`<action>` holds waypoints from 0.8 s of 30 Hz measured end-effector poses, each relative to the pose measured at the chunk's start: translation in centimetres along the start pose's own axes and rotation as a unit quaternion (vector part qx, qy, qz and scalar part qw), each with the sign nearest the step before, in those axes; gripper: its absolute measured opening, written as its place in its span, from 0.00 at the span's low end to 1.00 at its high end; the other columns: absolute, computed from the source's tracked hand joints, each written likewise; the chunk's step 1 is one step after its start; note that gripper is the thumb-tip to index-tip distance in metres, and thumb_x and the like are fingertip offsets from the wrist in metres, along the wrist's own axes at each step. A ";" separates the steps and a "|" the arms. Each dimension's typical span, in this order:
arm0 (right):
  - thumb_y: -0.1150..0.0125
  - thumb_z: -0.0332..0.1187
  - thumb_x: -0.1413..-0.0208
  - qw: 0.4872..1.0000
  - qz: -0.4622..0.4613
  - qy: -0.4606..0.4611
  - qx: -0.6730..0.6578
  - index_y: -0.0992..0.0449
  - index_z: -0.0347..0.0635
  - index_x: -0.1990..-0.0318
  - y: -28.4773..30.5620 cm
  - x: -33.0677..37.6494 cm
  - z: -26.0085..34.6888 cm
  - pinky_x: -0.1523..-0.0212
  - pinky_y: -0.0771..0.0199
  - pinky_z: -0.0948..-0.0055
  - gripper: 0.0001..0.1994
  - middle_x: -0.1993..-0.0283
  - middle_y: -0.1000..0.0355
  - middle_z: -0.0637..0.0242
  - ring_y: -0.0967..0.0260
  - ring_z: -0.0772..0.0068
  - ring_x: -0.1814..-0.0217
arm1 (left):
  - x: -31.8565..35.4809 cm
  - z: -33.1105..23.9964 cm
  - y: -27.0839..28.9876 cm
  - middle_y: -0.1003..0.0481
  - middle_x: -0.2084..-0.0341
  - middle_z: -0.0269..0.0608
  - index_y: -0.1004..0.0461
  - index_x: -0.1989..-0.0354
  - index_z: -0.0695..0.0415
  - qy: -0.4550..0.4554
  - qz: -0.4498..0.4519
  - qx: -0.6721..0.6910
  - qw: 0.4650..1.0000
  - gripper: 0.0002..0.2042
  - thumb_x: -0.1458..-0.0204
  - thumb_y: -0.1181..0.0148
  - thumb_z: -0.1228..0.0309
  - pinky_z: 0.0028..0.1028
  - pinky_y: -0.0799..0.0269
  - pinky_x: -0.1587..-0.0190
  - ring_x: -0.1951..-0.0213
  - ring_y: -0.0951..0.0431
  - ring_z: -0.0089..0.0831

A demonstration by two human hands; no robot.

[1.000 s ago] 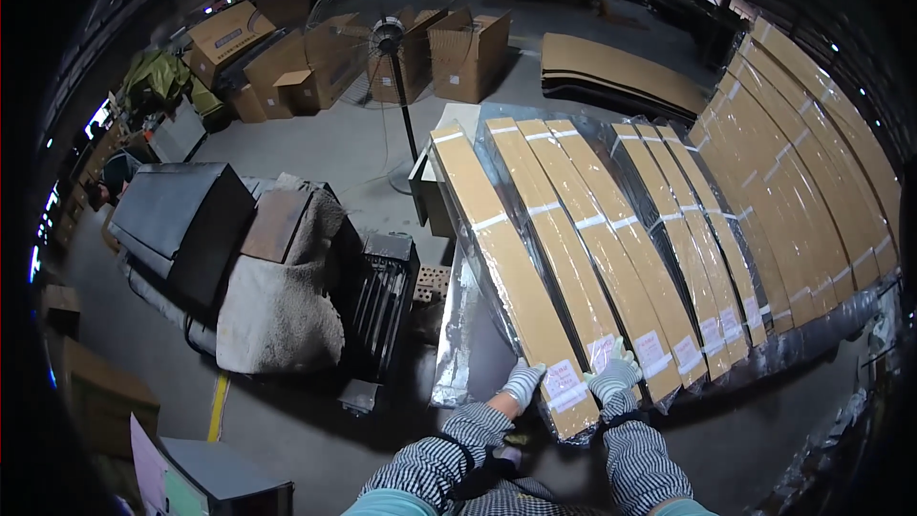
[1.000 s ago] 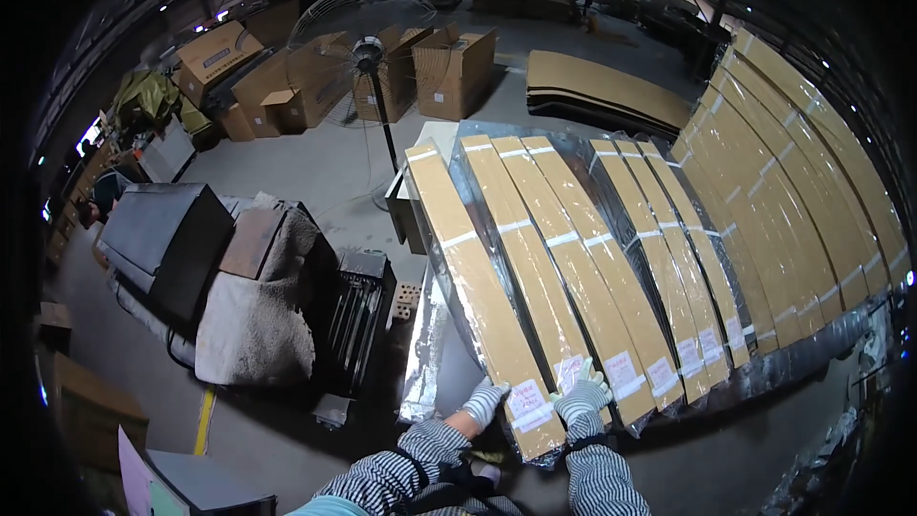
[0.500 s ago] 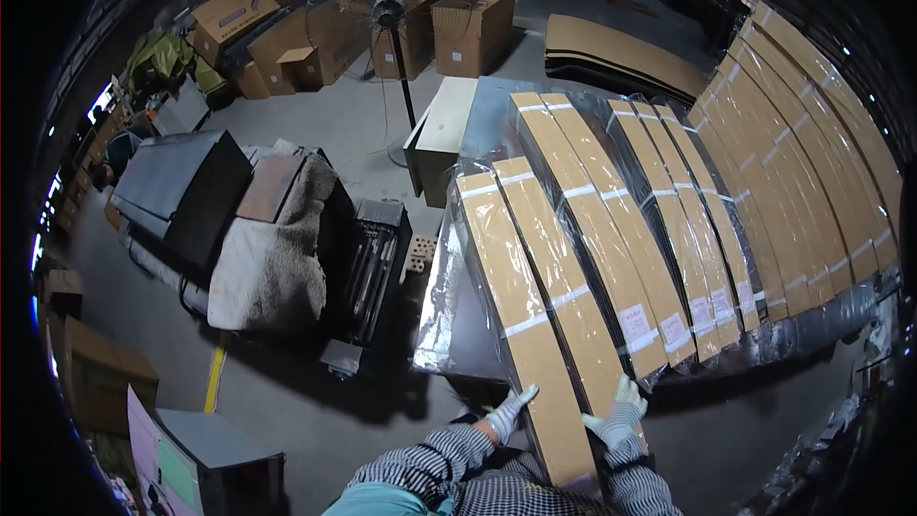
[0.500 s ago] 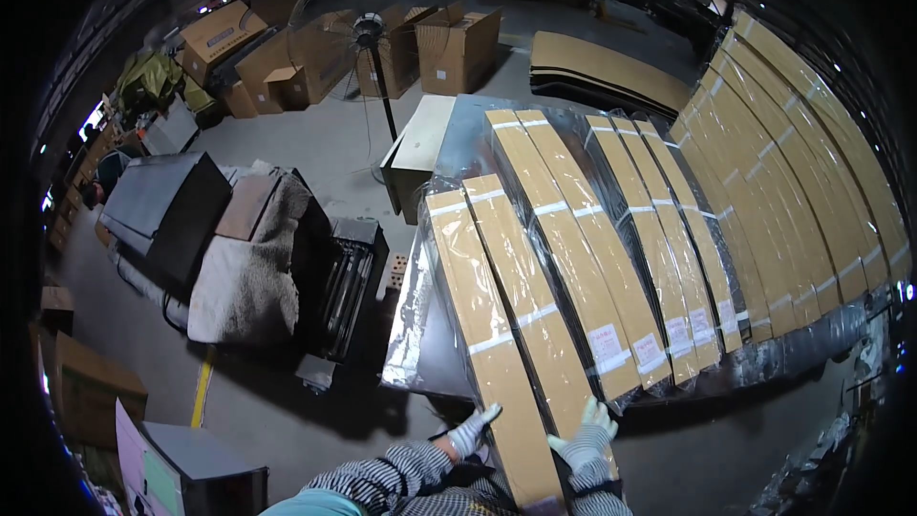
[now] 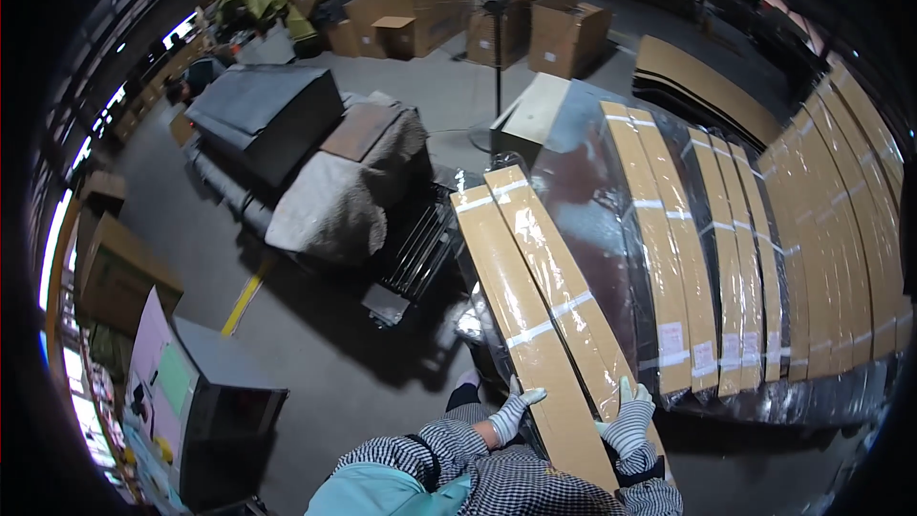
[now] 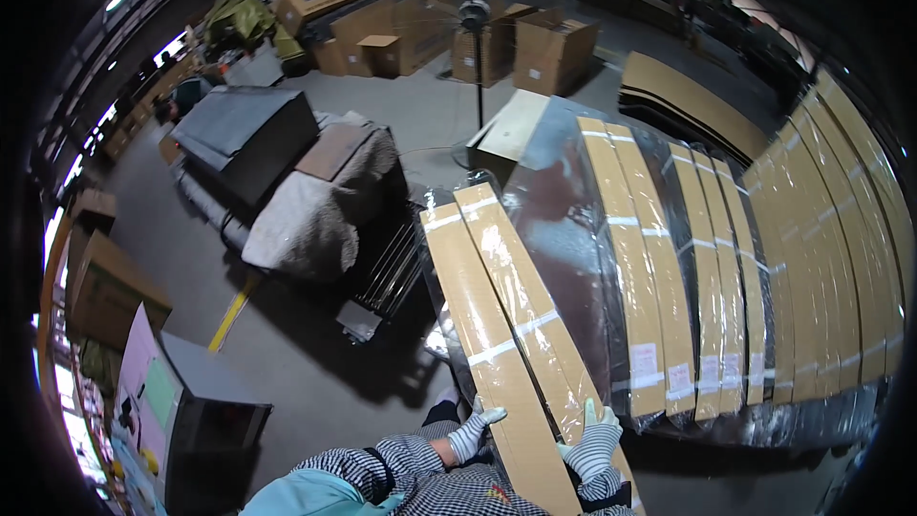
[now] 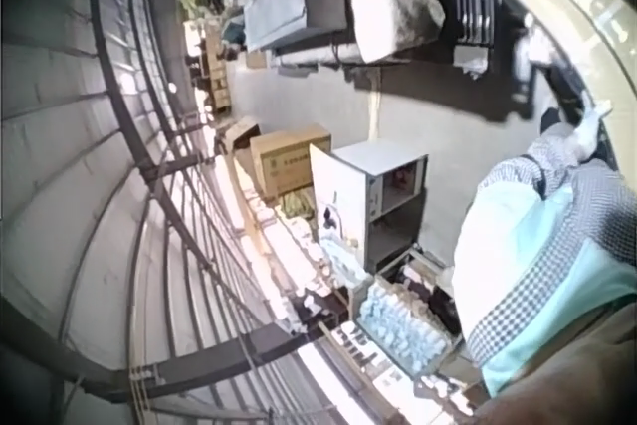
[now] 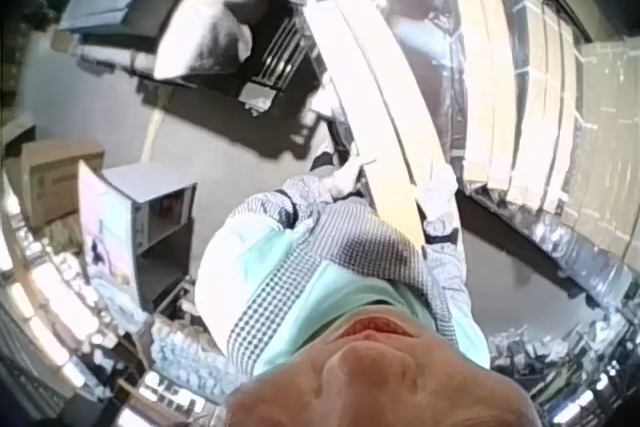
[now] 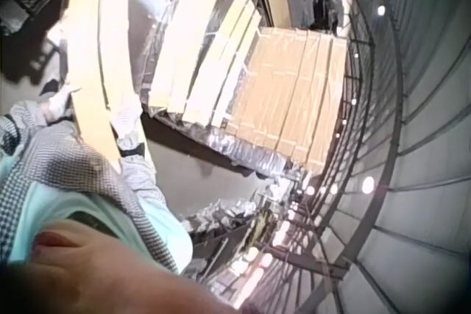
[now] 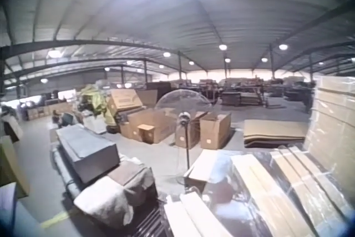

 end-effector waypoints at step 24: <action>0.17 0.56 0.75 0.974 -0.020 0.215 0.067 0.34 0.42 0.34 7.0 -19.3 30.4 0.33 0.44 0.48 0.56 0.36 0.38 0.42 0.41 0.43 0.33 | -7.1 -18.0 18.6 0.28 0.38 0.45 0.31 0.34 0.55 -0.031 -0.100 0.240 0.965 0.39 0.52 0.29 0.47 0.39 0.39 0.34 0.38 0.33 0.39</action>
Point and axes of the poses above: each hand's wrist, its own x-axis away from the middle knuckle, its own y-axis out of the back of the hand, z = x × y, the point moved 1 cm from there along -x, towards the middle knuckle
